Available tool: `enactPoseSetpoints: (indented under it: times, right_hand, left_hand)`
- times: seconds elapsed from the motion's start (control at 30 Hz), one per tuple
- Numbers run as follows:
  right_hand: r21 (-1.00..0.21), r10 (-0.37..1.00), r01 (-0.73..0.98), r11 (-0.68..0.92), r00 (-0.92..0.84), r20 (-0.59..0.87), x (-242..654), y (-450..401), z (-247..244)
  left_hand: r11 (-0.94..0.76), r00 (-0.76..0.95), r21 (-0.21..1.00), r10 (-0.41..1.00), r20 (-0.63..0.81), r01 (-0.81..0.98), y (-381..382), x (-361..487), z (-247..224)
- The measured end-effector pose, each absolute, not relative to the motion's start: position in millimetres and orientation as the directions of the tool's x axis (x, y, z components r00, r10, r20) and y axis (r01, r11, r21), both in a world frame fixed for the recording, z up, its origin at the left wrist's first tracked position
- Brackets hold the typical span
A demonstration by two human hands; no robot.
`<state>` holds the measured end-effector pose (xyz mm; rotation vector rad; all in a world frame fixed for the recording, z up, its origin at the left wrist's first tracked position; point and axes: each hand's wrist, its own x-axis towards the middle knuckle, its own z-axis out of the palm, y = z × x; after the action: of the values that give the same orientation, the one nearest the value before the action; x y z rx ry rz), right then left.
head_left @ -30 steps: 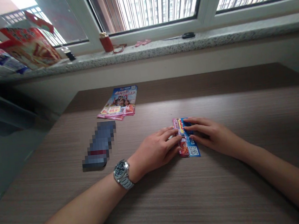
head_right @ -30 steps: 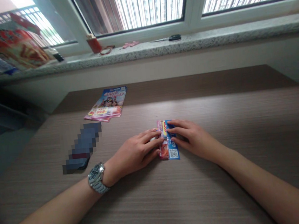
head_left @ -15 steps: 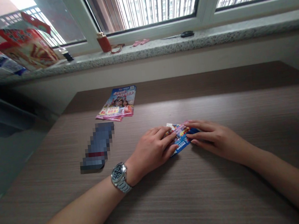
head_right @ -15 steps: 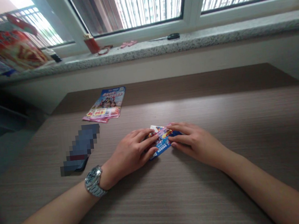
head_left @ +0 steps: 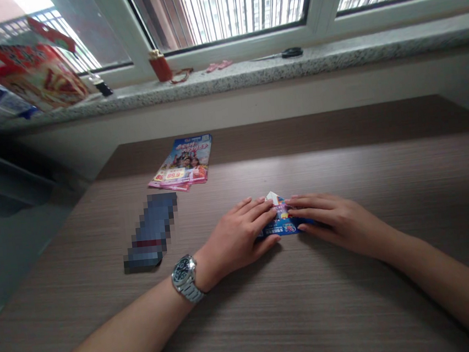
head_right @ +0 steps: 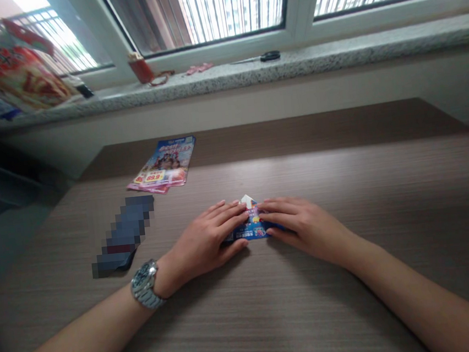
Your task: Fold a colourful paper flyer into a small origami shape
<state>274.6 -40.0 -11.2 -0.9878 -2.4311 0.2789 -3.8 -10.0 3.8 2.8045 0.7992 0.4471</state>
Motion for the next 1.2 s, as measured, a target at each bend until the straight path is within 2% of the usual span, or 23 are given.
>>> enactPoseSetpoints:
  times: [1.2]
  right_hand:
    - [-0.419,0.731,0.605,0.677,-0.62,0.286,276.1,-42.9,-7.0]
  left_hand:
    - [-0.871,0.825,0.206,0.489,0.282,0.446,-8.5,-6.6,9.2]
